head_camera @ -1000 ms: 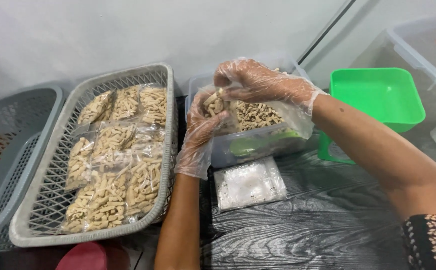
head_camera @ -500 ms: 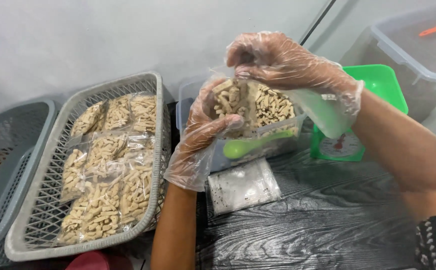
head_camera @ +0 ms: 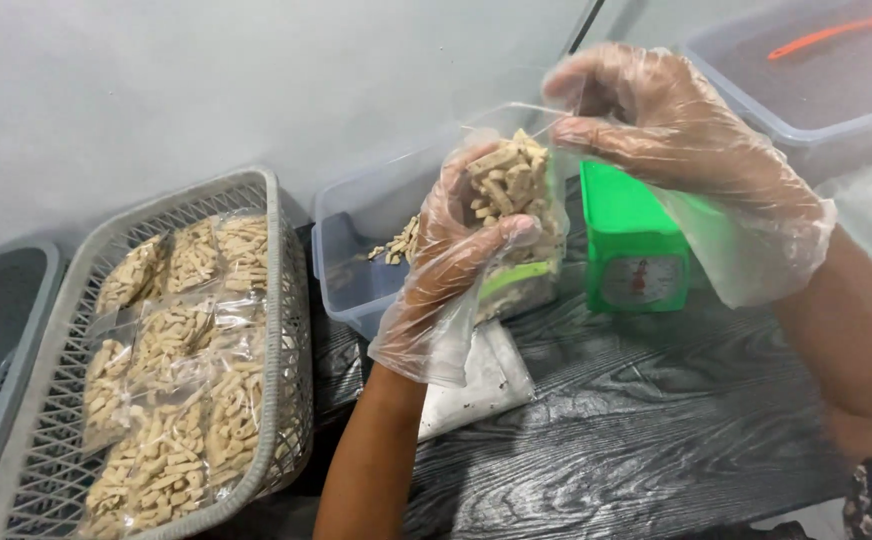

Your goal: The person scoops small beige snack pieces from a clear container into plastic bags using a green scoop, weighs each bag on a green scale, and places the sealed bags into a grey basket. The process is repeated multiple times.

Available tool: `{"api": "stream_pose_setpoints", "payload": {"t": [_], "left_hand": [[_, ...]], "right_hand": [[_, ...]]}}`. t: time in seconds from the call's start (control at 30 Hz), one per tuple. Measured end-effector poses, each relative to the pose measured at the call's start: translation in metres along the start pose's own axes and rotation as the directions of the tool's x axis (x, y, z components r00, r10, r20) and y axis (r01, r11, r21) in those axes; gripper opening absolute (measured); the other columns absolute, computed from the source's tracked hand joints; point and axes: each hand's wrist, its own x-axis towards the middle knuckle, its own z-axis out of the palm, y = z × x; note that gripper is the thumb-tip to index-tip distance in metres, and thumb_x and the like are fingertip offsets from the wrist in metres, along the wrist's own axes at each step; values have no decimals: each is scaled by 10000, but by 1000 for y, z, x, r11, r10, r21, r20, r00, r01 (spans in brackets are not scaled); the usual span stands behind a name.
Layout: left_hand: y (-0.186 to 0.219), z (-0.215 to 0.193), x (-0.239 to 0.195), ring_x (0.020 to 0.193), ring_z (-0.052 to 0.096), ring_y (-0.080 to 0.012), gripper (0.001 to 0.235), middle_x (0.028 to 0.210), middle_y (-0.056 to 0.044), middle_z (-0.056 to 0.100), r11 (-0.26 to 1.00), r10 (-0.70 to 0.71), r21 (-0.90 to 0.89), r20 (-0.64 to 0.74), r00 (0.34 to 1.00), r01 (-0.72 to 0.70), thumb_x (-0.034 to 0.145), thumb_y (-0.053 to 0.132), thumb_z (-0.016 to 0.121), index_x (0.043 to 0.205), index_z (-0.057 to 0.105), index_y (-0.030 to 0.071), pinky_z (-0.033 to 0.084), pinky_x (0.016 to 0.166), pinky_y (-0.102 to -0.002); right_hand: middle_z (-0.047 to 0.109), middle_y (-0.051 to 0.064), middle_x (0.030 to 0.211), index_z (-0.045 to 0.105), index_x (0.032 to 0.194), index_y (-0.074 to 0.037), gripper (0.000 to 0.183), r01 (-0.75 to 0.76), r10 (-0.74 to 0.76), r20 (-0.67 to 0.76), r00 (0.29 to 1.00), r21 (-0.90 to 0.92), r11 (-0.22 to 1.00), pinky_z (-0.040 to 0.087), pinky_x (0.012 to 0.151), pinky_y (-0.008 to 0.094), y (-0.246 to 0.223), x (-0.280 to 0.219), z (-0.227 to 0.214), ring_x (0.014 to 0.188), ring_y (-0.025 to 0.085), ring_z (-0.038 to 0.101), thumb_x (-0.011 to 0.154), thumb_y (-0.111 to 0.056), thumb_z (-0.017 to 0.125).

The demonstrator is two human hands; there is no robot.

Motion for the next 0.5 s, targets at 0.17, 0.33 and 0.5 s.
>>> {"api": "stream_pose_setpoints", "payload": {"t": [0.17, 0.33, 0.5], "left_hand": [[-11, 25, 15, 1116, 691, -267, 731, 1262, -148, 658, 997, -3, -77, 53, 999, 7, 731, 219, 883, 1369, 544, 101, 661, 881, -396], [-10, 43, 31, 1188, 666, -276, 644, 1333, -129, 650, 999, -15, -48, 90, 996, 19, 834, 305, 806, 1399, 548, 134, 618, 967, -410], [-16, 66, 48, 1085, 710, -189, 408, 1179, -25, 720, 973, 192, 116, 74, 979, -200, 919, 440, 721, 1204, 665, 153, 587, 870, -292]], "right_hand": [[616, 38, 858, 683, 1034, -33, 117, -118, 122, -138, 983, 36, 992, 464, 597, 210, 1, -19, -19, 660, 117, 573, 1032, -148, 700], [624, 56, 832, 644, 1039, -27, 150, -74, 114, -295, 949, 142, 987, 546, 624, 196, 17, -33, -34, 684, 141, 675, 1060, -147, 731], [640, 120, 954, 647, 1083, 43, 139, -11, -25, -353, 935, -100, 995, 557, 713, 233, 31, -51, -51, 796, 174, 688, 1192, -21, 706]]}}
